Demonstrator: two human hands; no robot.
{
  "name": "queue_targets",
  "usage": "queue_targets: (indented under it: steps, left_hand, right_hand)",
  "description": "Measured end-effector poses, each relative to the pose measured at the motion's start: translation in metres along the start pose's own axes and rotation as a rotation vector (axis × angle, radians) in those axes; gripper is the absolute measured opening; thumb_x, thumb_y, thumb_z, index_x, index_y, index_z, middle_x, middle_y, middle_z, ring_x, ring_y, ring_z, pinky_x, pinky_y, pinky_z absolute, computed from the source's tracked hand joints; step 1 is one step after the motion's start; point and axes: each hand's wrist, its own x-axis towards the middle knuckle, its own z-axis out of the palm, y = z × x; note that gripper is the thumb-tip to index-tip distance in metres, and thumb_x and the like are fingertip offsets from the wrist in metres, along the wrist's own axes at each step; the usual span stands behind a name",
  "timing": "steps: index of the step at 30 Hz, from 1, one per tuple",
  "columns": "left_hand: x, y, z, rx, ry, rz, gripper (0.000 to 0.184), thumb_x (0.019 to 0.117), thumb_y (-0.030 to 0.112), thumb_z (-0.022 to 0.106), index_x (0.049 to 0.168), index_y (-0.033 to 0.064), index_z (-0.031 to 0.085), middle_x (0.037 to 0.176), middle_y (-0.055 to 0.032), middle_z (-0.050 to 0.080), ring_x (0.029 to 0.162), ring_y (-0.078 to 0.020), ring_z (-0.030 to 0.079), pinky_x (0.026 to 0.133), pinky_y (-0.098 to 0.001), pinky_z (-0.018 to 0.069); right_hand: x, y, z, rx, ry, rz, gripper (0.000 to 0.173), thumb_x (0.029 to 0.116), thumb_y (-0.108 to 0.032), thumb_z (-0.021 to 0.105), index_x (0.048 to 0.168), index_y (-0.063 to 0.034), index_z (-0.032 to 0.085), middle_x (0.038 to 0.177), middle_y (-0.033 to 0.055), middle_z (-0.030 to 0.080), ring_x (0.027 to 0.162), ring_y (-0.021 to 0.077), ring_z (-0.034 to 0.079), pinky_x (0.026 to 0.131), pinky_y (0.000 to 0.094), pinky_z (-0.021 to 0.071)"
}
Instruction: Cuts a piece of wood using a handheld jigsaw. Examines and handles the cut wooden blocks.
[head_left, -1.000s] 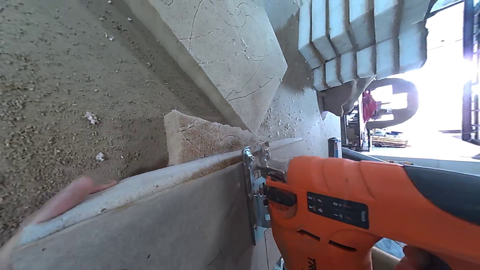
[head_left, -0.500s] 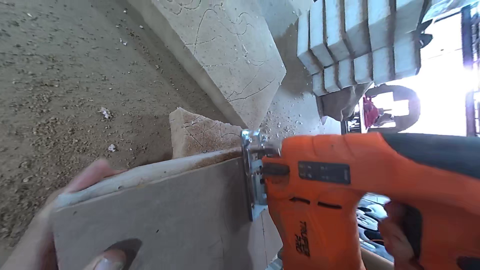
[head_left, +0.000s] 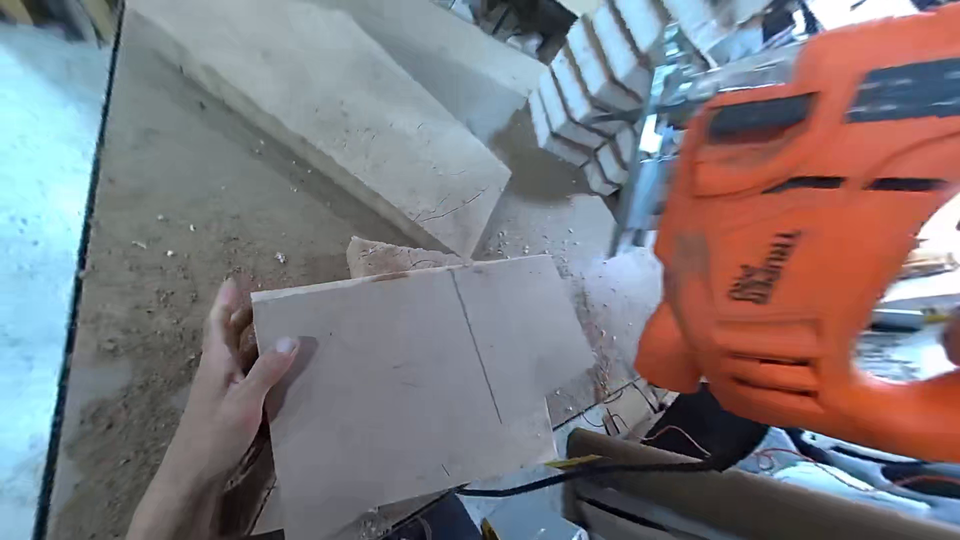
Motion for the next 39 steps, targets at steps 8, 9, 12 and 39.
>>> queue_targets:
  steps: [8,9,12,39]
  left_hand:
    - [-0.019,0.001,-0.005,0.079,0.092,-0.042,0.074,0.0997,0.044,0.051,0.163,0.0190,0.022,0.158,-0.0099,0.040,0.135,-0.0164,0.051,0.108,-0.0410,0.0461]
    - [-0.022,0.001,-0.004,0.100,0.108,-0.058,0.072,0.1005,0.046,0.049,0.162,0.0191,0.023,0.159,-0.0093,0.040,0.136,-0.0169,0.050,0.109,-0.0418,0.0458]
    - [-0.028,0.006,0.003,0.144,0.158,-0.130,0.067,0.1040,0.045,0.044,0.162,0.0180,0.025,0.160,-0.0097,0.039,0.140,-0.0201,0.047,0.113,-0.0453,0.0417]
    - [-0.097,0.100,0.070,0.116,0.224,0.143,0.079,0.0774,0.046,0.084,0.144,0.0194,0.052,0.114,-0.0047,0.074,0.098,-0.0162,0.074,0.083,-0.0331,0.0634]
  right_hand:
    - [-0.075,0.095,-0.074,0.747,0.784,0.142,0.040,0.1050,-0.003,0.017,0.081,0.0010,0.049,0.059,0.0108,0.060,0.051,0.0168,0.064,0.051,0.0236,0.0570]
    - [-0.072,0.106,-0.069,0.787,0.793,0.174,0.043,0.1077,-0.008,0.010,0.086,0.0012,0.046,0.062,0.0116,0.058,0.051,0.0174,0.061,0.050,0.0254,0.0558]
    - [-0.056,0.146,-0.044,0.719,0.813,0.298,0.050,0.1108,-0.017,0.005,0.103,0.0026,0.050,0.074,0.0088,0.065,0.050,0.0151,0.060,0.046,0.0255,0.0541]
    - [-0.003,0.468,-0.027,-0.085,0.274,0.157,0.036,0.1044,-0.023,0.050,0.109,0.0082,0.068,0.095,0.0288,0.068,0.086,0.0405,0.069,0.079,0.0599,0.0562]
